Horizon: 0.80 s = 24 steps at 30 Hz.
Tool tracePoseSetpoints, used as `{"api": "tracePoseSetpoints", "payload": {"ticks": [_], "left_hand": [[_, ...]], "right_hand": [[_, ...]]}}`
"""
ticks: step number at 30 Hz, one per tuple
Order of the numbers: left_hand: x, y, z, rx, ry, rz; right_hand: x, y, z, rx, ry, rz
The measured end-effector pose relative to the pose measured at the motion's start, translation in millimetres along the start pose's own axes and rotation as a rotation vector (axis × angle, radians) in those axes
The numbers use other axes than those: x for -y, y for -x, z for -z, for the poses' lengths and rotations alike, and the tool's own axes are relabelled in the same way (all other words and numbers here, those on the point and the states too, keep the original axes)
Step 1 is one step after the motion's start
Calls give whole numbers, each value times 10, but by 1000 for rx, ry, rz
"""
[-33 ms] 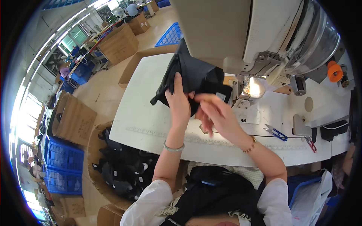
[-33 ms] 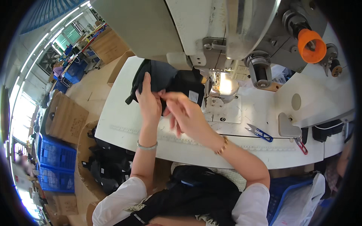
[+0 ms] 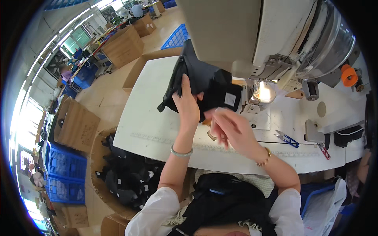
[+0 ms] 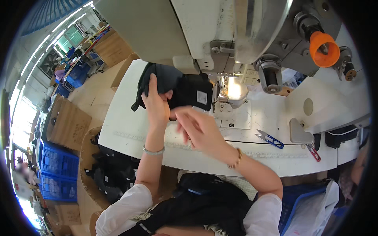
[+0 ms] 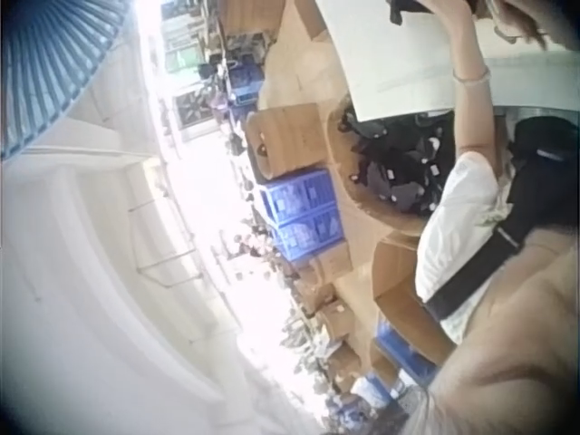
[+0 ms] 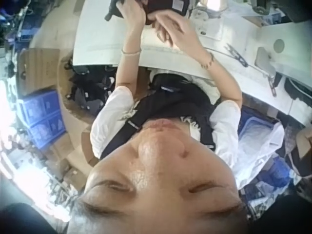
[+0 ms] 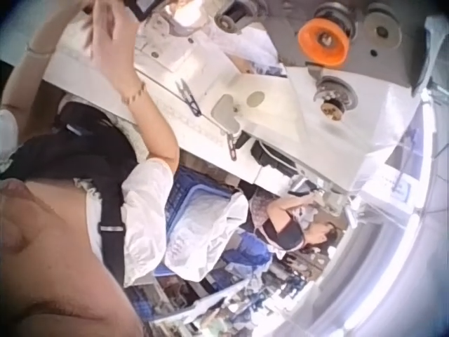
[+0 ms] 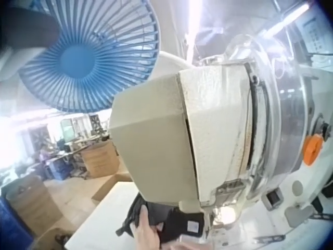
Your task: Sewing and trimming a black shoe component using a specialized industrial sewing machine.
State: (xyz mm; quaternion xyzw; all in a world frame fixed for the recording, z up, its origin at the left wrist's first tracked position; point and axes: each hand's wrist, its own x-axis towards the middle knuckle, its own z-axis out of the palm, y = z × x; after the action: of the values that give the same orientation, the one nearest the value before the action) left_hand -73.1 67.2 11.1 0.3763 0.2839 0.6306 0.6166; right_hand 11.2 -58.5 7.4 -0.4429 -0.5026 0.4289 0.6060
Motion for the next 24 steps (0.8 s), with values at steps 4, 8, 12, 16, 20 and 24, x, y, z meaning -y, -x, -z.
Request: {"api": "tracePoseSetpoints", "payload": {"ticks": [4, 8, 12, 16, 20, 24], "left_hand": [[93, -139, -199, 106, 104, -100], [289, -157, -540, 211, 28, -99], [586, -104, -724, 278, -317, 0], [826, -87, -692, 499, -240, -115], [731, 52, -697, 361, -44, 73], [710, -18, -619, 345, 199, 64]], "right_hand": [[28, 384, 575, -448, 157, 287], [195, -2, 1144, -547, 31, 112], [63, -374, 1662, -127, -180, -145], [176, -531, 1449, -209, -84, -197], [63, -544, 1215, -486, -298, -60], [-158, -577, 1323, -448, -359, 18]]}}
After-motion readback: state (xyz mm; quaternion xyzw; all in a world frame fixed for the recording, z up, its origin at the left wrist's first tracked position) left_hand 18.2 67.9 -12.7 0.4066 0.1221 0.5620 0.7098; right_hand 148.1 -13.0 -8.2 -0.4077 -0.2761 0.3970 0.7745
